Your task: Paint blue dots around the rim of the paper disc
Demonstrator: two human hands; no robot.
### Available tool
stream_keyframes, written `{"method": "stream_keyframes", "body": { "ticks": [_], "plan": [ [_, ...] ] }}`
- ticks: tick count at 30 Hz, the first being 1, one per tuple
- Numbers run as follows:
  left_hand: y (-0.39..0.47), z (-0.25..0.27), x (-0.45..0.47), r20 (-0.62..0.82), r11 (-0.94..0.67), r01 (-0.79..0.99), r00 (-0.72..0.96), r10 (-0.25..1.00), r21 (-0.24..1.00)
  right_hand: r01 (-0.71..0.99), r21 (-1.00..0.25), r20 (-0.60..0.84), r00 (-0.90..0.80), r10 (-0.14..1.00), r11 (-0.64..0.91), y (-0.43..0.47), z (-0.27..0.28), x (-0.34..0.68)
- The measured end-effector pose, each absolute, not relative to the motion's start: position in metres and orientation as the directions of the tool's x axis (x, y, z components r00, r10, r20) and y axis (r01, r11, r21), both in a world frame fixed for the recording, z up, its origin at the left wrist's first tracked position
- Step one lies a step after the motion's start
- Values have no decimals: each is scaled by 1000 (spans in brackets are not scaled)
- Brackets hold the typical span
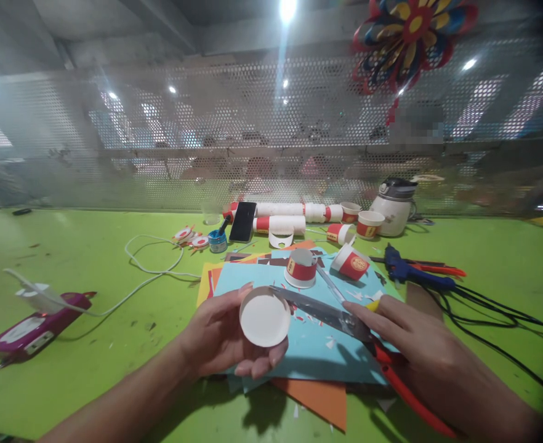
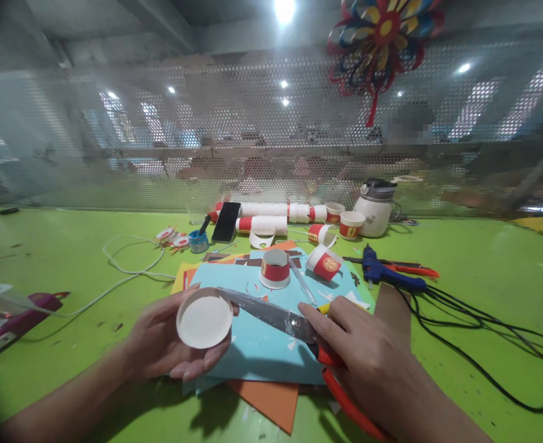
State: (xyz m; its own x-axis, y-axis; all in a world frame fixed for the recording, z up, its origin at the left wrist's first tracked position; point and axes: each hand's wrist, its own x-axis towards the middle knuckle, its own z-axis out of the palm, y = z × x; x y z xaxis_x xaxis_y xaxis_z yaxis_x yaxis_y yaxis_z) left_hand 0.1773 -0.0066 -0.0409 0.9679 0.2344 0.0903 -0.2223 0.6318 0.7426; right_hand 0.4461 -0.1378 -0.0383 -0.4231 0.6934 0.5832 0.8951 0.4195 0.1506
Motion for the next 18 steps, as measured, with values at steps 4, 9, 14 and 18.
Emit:
{"method": "stream_keyframes", "body": {
  "ticks": [4,9,14,18],
  "plan": [
    [-7,-42,177,80,675,-213,972,223,707,890,177,597,-437,673,421,-139,-38,446],
    [-7,-42,178,88,700,-206,976,201,684,882,202,588,-457,667,427,-139,-37,446],
    [-8,-42,179,94,709,-217,973,209,671,885,200,591,-450,669,420,-139,-37,446],
    [-8,-42,179,78,706,-204,975,207,679,885,186,586,-448,675,426,-139,-36,447]
  ]
}}
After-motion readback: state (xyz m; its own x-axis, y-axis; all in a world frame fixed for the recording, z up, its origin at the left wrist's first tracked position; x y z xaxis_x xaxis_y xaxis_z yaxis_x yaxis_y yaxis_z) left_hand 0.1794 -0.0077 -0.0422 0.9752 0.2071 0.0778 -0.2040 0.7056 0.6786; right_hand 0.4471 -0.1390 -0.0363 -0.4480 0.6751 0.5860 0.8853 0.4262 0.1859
